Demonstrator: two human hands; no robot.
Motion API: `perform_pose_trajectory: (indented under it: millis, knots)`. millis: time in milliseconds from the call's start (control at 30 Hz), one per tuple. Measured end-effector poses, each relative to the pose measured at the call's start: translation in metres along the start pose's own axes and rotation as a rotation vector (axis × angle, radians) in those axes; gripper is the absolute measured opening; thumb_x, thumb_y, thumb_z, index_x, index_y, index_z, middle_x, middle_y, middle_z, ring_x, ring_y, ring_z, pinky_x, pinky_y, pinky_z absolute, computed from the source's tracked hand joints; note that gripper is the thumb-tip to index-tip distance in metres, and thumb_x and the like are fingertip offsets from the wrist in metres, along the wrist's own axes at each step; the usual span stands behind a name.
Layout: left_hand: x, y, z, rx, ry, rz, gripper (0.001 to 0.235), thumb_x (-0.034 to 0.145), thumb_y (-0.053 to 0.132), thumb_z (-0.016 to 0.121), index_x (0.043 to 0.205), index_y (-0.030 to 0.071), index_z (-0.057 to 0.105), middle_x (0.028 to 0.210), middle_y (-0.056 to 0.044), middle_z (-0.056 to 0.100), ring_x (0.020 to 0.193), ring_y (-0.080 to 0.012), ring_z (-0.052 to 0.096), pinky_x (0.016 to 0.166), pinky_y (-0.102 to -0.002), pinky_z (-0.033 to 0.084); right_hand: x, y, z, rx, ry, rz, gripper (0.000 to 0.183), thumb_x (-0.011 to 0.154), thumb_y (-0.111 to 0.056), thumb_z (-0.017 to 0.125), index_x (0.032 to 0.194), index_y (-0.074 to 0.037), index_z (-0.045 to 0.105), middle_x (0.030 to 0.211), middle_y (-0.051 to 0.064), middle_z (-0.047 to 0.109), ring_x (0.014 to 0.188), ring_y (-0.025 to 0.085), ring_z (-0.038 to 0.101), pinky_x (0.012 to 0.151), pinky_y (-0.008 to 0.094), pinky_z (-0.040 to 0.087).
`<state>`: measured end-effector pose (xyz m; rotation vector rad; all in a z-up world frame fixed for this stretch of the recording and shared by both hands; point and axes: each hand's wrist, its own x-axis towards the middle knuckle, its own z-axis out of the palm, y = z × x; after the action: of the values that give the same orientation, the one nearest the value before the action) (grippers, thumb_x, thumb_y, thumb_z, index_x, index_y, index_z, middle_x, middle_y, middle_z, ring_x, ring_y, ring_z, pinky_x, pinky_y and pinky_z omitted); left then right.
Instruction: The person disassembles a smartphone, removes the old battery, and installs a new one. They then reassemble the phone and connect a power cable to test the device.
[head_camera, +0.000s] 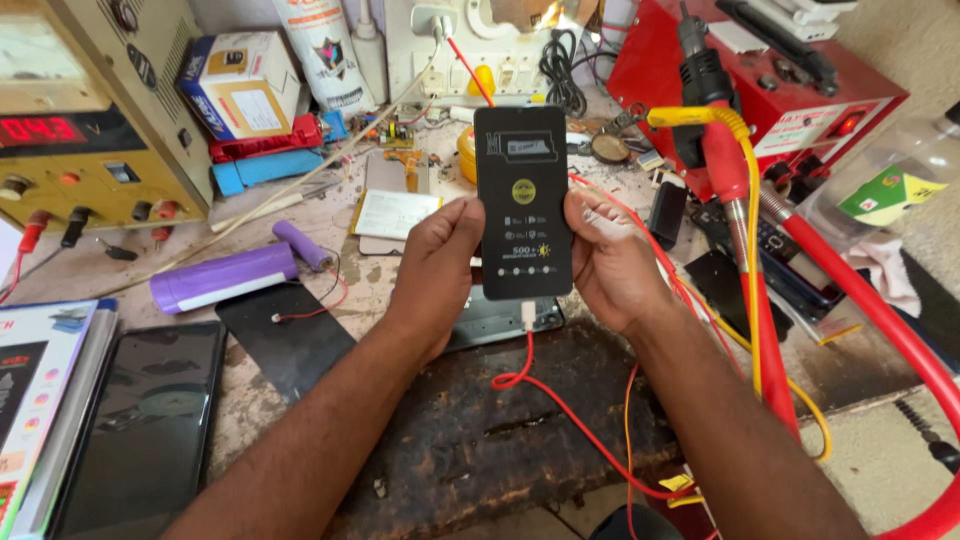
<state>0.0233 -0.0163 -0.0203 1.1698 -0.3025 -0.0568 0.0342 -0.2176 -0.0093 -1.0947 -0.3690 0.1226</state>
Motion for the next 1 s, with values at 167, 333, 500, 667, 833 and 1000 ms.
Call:
perform_pose_trajectory:
  millis: [167, 333, 500, 667, 833, 1000]
  knots:
    - [0.0, 0.0, 0.003, 0.014, 0.037, -0.046, 0.032, 0.109, 0.029, 0.045, 0.118, 0.008, 0.067, 0.092, 0.001, 0.07, 0.078, -0.0066, 0.066, 0.066, -0.027, 0.058, 0.001, 0.002, 0.004, -0.013, 0.036, 0.025, 0.031, 0.109, -0.029, 0.056, 0.118, -0.001, 0.065, 0.11, 0.007, 0.072, 0.097, 0.014, 0.07, 0.085, 0.029, 0.058]
    - [0.008, 0.01, 0.01, 0.033, 0.113, -0.24, 0.032, 0.106, 0.028, 0.044, 0.123, 0.011, 0.065, 0.095, 0.001, 0.071, 0.077, -0.0093, 0.066, 0.065, -0.031, 0.057, 0.003, 0.003, 0.011, -0.034, 0.194, 0.017, 0.027, 0.108, -0.025, 0.052, 0.119, -0.004, 0.065, 0.11, 0.005, 0.072, 0.097, 0.014, 0.071, 0.085, 0.031, 0.059]
    - [0.0, 0.024, 0.002, 0.309, 0.034, -0.205, 0.038, 0.103, 0.031, 0.049, 0.134, 0.011, 0.059, 0.103, -0.001, 0.074, 0.084, -0.0122, 0.071, 0.072, -0.032, 0.059, 0.003, 0.014, 0.012, 0.07, 0.238, -0.016, 0.024, 0.112, -0.023, 0.045, 0.117, -0.005, 0.06, 0.11, 0.007, 0.069, 0.098, 0.017, 0.069, 0.088, 0.035, 0.06]
    - [-0.052, 0.028, -0.008, 0.824, -0.033, 0.26, 0.032, 0.097, 0.023, 0.063, 0.122, 0.006, 0.07, 0.102, -0.009, 0.078, 0.084, -0.0166, 0.074, 0.071, -0.031, 0.059, 0.005, 0.014, 0.012, 0.077, 0.333, 0.017, 0.034, 0.107, -0.027, 0.044, 0.122, -0.005, 0.064, 0.111, 0.008, 0.07, 0.096, 0.018, 0.068, 0.084, 0.034, 0.058]
    - [-0.057, 0.035, -0.005, 0.838, -0.213, 0.562, 0.019, 0.1, 0.016, 0.063, 0.111, 0.004, 0.073, 0.104, -0.012, 0.074, 0.082, -0.0191, 0.075, 0.065, -0.03, 0.061, 0.001, 0.012, 0.016, 0.069, 0.275, -0.065, 0.031, 0.108, -0.023, 0.044, 0.125, -0.004, 0.062, 0.113, 0.008, 0.069, 0.098, 0.017, 0.069, 0.088, 0.034, 0.057]
    - [-0.023, 0.034, -0.005, 0.805, -0.076, 0.611, 0.017, 0.101, 0.018, 0.065, 0.103, 0.003, 0.072, 0.094, -0.011, 0.073, 0.074, -0.017, 0.073, 0.06, -0.029, 0.059, -0.004, 0.011, 0.021, 0.106, 0.309, -0.013, 0.033, 0.106, -0.025, 0.043, 0.125, -0.006, 0.062, 0.11, 0.008, 0.07, 0.094, 0.017, 0.069, 0.083, 0.034, 0.058]
